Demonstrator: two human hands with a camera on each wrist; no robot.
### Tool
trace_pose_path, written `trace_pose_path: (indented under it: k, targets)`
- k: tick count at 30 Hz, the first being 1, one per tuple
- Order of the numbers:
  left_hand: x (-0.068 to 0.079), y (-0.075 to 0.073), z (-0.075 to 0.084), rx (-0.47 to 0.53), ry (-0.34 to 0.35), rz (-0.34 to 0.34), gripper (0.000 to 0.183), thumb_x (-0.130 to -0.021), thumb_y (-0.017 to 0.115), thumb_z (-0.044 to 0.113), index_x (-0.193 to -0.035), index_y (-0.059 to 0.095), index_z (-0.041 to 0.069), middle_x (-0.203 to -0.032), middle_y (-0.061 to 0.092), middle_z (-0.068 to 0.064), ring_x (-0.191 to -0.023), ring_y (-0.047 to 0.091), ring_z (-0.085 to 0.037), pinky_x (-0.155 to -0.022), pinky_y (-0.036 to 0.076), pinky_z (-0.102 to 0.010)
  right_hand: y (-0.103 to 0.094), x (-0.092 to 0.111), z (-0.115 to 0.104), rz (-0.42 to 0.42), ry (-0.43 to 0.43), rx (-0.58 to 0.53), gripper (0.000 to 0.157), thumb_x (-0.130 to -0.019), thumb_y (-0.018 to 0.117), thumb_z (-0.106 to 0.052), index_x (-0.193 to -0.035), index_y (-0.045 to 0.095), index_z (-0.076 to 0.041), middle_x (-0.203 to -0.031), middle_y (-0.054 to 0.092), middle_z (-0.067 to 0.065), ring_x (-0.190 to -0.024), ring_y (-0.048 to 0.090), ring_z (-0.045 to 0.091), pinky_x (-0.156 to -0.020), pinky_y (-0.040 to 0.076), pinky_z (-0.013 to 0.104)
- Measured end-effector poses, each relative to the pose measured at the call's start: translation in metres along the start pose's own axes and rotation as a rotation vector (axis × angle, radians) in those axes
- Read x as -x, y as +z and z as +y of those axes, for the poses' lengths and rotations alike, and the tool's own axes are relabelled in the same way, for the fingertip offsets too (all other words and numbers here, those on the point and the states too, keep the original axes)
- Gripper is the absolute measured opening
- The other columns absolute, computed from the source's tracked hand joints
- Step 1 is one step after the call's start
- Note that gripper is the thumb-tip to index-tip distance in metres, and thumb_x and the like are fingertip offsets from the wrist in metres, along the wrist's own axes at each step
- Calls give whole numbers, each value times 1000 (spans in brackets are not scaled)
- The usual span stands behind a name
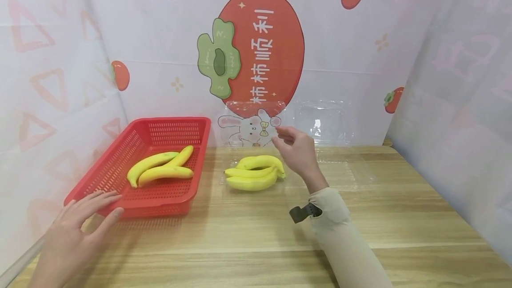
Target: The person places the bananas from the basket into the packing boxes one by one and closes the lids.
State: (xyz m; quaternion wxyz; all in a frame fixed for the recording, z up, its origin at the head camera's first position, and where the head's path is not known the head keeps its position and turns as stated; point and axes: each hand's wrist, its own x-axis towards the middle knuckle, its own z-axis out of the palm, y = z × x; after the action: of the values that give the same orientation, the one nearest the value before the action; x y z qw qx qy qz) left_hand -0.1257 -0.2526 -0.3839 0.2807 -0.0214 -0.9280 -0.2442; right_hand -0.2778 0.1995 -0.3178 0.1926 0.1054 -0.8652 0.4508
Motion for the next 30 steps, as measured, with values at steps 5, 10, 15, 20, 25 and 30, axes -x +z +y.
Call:
trace_pose_path:
  k: [5,10,15,20,25,30]
  targets:
    - [-1,-1,1,7,21,11,41,-94,80,31,-132,74,16,-138,70,-22,-136,54,-46,-134,15,-63,-2,0,0,5,9,3,42,-103,70,-25,-140,67,-6,-139,72,16,-125,72,33,-107,59,48]
    - [-2,-1,2,13,31,18,41,-94,81,29,-132,73,16,-138,70,-22,-136,53,-46,-134,14,-63,-6,1,1,11,21,3,43,-103,70,-25,-142,66,-6,-140,71,16,-126,71,34,-108,58,49]
    - [-1,-3,2,4,15,8,43,-96,79,31,-135,72,15,-140,68,-22,-137,52,-46,-134,14,-64,-8,-1,-1,14,23,1,44,-103,69,-24,-143,65,-6,-142,70,16,-128,70,35,-109,57,51]
    - [-1,-6,1,-8,-20,-29,49,-100,72,39,-143,68,17,-148,64,-22,-145,48,-49,-136,9,-61,-11,-4,-1,29,34,-2,48,-104,68,-28,-147,62,-8,-145,68,15,-130,68,35,-111,56,52]
    - [-6,-9,7,33,27,-25,54,-100,72,39,-149,63,18,-156,57,-21,-151,43,-50,-136,7,-62,-13,-6,0,19,75,-17,53,-104,67,-33,-152,57,-11,-149,65,15,-133,66,36,-113,55,53]
    - [-18,-11,32,127,130,-2,52,-101,72,29,-149,61,14,-159,55,-18,-151,43,-48,-134,14,-63,-15,-7,3,10,101,-31,58,-105,64,-40,-155,54,-12,-151,63,17,-136,63,39,-114,53,56]
